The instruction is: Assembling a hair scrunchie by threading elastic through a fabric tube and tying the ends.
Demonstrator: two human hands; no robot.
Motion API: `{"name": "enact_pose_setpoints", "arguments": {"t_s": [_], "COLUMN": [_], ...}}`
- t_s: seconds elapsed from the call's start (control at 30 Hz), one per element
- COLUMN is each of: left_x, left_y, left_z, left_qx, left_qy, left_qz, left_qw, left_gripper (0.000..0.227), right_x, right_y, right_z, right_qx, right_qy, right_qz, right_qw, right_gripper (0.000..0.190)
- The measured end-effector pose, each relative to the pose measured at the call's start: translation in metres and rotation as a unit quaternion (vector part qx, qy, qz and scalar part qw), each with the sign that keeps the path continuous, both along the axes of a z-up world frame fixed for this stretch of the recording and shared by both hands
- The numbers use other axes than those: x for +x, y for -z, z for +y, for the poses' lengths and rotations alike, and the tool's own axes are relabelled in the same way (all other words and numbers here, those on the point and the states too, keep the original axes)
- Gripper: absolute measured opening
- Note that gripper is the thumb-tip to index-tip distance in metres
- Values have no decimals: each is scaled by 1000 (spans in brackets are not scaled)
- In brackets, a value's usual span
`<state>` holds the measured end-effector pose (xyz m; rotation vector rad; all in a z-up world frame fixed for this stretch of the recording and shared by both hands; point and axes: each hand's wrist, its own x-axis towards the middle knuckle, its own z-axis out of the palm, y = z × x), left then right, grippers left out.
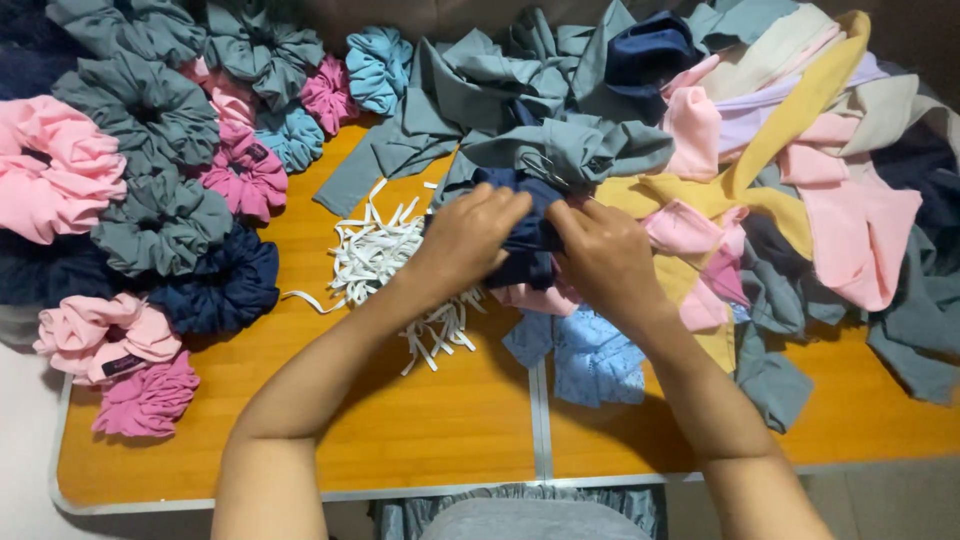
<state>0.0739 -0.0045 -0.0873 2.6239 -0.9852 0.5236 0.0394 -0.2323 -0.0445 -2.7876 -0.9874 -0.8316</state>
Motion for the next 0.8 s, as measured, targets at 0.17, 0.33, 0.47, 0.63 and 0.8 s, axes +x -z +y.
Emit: {"name": "enact_pose_setpoints", "arguments": {"t_s": [0.17, 0.33, 0.47, 0.63, 0.8], "left_x": [29, 27, 8, -18, -14], "left_y": [-39, -49, -56, -46, 15], "left_z": [117, 166, 111, 35, -5], "left_qx": [-19, 33, -112, -87, -136], "left_qy": [-127, -214, -118, 71, 95], "left_qz": [12, -12, 73, 208, 200], "left_qw": [992, 976, 984, 972, 966], "left_gripper": [21, 63, 54, 93, 87], "right_x": [5, -1, -14, 1, -1], "right_y": [22, 32, 12, 52, 39], "right_z": [-49, -92, -44, -22, 12], "right_qx": [-32, -31, 72, 108, 106], "right_qy": [-28, 9, -14, 39, 109], "right_qz": [-15, 66, 106, 117, 159], "right_qw": [999, 997, 992, 986, 976], "right_gripper": [6, 32, 30, 61, 66]}}
